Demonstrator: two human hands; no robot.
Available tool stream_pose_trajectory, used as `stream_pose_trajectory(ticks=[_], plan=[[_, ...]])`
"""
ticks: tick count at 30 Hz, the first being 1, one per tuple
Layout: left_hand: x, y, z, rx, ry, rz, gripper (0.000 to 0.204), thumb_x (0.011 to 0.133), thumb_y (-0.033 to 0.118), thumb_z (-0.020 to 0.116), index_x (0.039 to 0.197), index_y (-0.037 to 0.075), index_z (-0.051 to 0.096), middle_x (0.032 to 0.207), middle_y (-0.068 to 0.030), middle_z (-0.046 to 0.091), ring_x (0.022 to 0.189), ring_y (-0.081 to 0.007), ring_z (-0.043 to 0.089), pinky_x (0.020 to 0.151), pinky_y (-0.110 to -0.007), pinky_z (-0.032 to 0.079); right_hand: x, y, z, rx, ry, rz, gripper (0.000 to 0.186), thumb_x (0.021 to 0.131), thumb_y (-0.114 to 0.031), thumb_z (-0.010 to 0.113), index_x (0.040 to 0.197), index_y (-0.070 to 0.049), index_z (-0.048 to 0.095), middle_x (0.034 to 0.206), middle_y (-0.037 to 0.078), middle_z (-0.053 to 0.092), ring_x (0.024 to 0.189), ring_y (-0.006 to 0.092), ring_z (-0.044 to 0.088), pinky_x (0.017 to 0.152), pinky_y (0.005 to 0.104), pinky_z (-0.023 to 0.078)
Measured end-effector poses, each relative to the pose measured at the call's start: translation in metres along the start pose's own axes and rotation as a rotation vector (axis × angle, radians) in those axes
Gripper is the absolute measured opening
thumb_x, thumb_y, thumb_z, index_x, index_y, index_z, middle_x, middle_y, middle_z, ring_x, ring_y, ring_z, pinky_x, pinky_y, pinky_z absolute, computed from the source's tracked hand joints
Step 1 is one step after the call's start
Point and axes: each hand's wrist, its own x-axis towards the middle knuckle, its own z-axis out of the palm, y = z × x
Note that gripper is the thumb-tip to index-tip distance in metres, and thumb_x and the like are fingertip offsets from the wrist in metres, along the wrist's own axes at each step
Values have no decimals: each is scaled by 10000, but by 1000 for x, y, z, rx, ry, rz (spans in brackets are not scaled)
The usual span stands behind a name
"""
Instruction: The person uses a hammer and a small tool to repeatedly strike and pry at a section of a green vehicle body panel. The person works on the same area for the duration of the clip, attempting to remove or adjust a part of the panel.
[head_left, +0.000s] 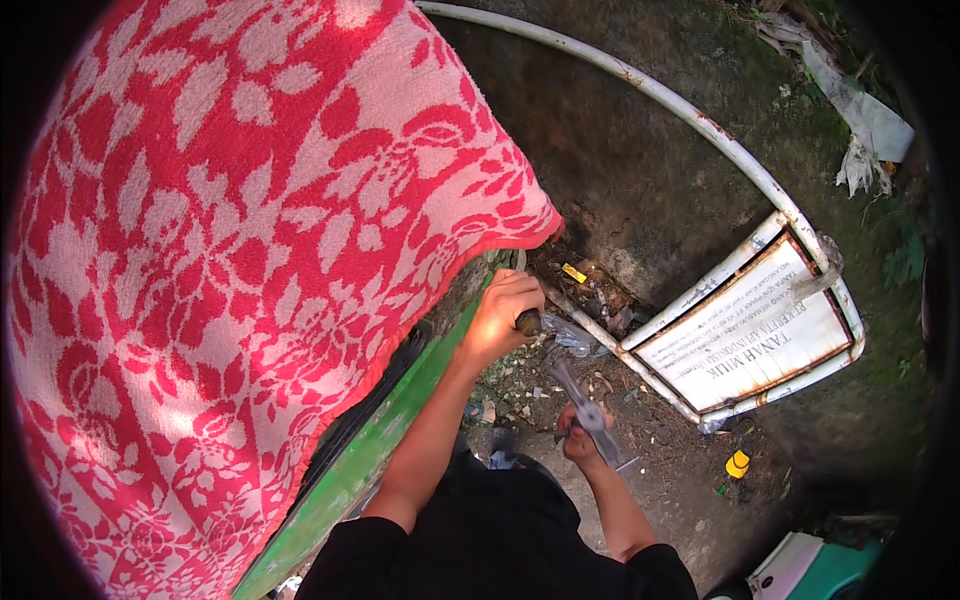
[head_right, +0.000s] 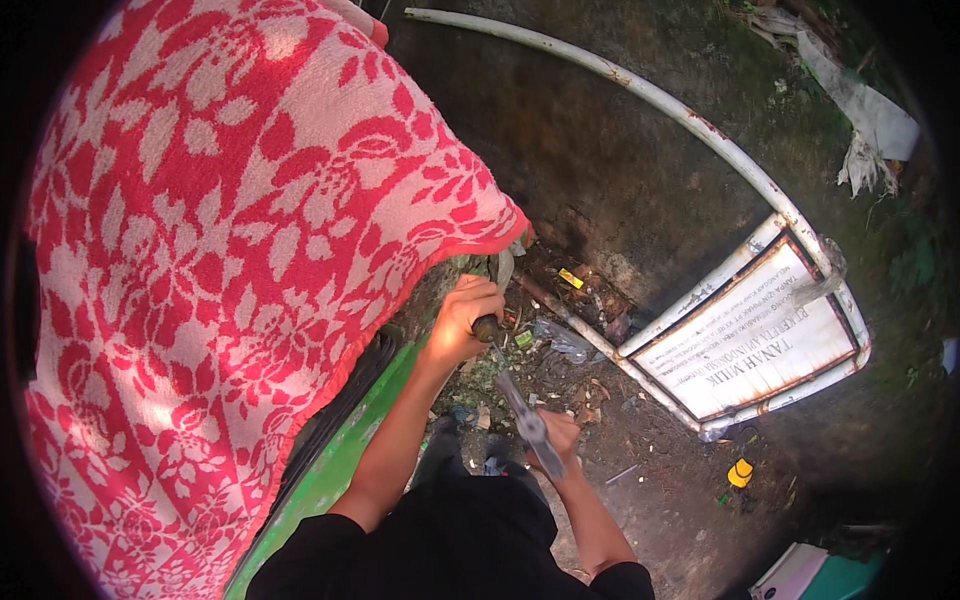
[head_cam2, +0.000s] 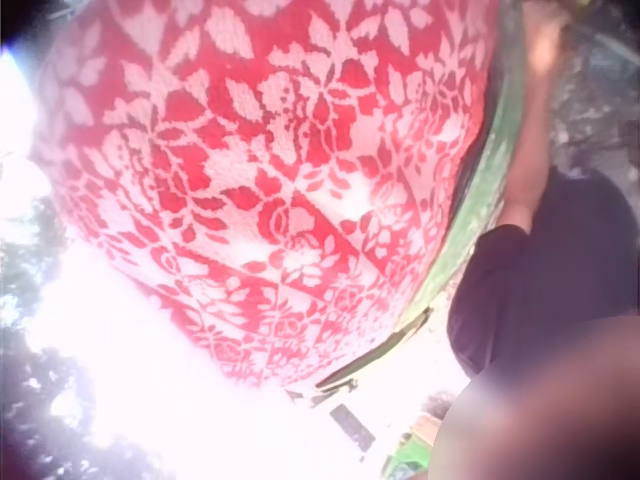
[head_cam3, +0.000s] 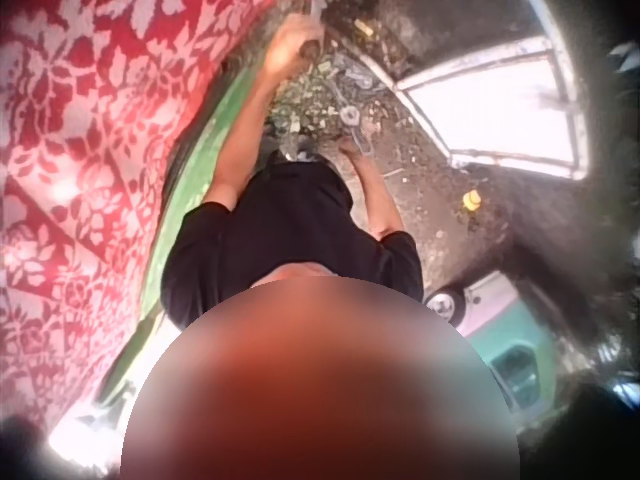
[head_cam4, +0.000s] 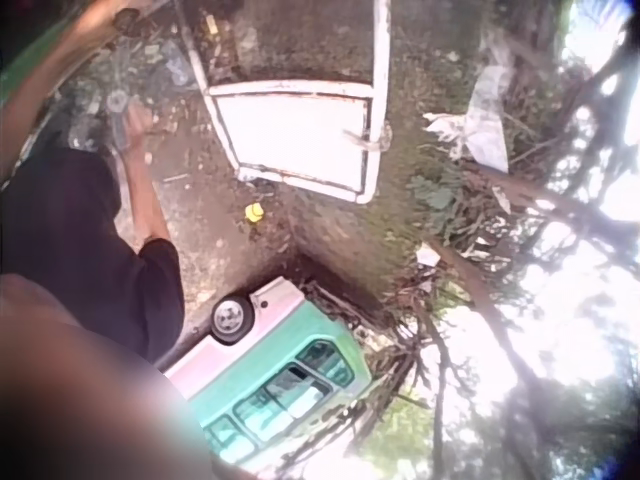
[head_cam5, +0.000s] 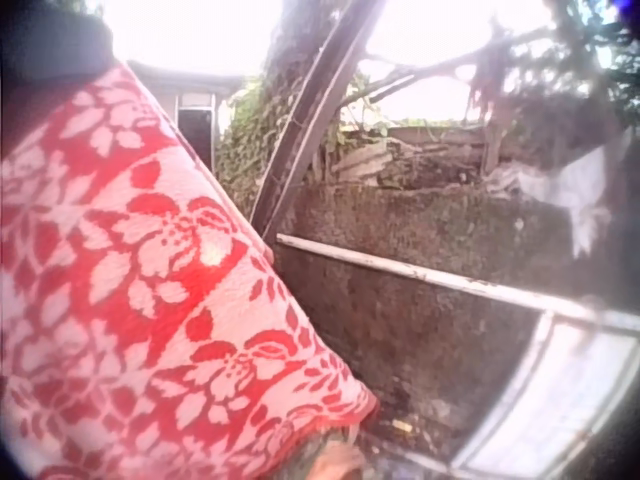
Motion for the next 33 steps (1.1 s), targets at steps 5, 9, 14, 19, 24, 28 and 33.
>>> stream_pose_trajectory(ticks=[5,9,14,19,24,28,33], plan=[[-15,-19,16,-11,-42,-23,278,561,-38,714,779,69,578,782,-68,583,817,-304,610,837,-419,447,5,-18,0,-65,132,207,597,1037,-535,537,764,-5,548,527,61,473,468,210,544,458,315,448],[-12,-16,23,63,-30,-56,298,575,-43,740,803,69,586,823,-62,588,865,-287,612,857,-414,442,36,-72,-5,160,203,-35,652,1011,-630,522,790,-18,484,523,72,462,421,192,507,393,303,434],[-23,-13,22,61,-71,-68,336,573,-51,761,845,66,602,863,-54,581,904,-276,604,885,-407,427,28,-71,-7,149,297,35,668,1009,-663,487,787,-34,458,540,80,476,411,192,501,373,305,422],[-28,1,16,58,15,-18,318,585,-58,753,839,57,600,867,-50,577,903,-273,597,919,-430,421,11,-54,-6,34,308,361,603,1077,-517,447,823,22,539,604,70,562,476,128,570,442,273,442],[-15,10,10,73,45,53,288,585,-29,753,812,51,597,890,-63,592,903,-288,586,902,-446,424,3,-52,-4,170,329,506,561,1087,-491,450,851,12,524,617,61,557,491,116,554,449,267,440],[-17,-18,14,51,77,113,277,581,8,770,801,50,607,892,-73,597,890,-297,579,875,-449,427,-1,-57,-5,255,354,525,542,1094,-474,446,844,4,500,632,72,547,498,118,539,446,273,443],[-18,-22,40,181,-45,164,294,573,1,777,804,60,605,887,-50,596,911,-284,580,891,-460,423,-13,-54,-14,317,377,559,508,1110,-432,425,853,2,482,649,71,521,502,124,526,435,283,441]])
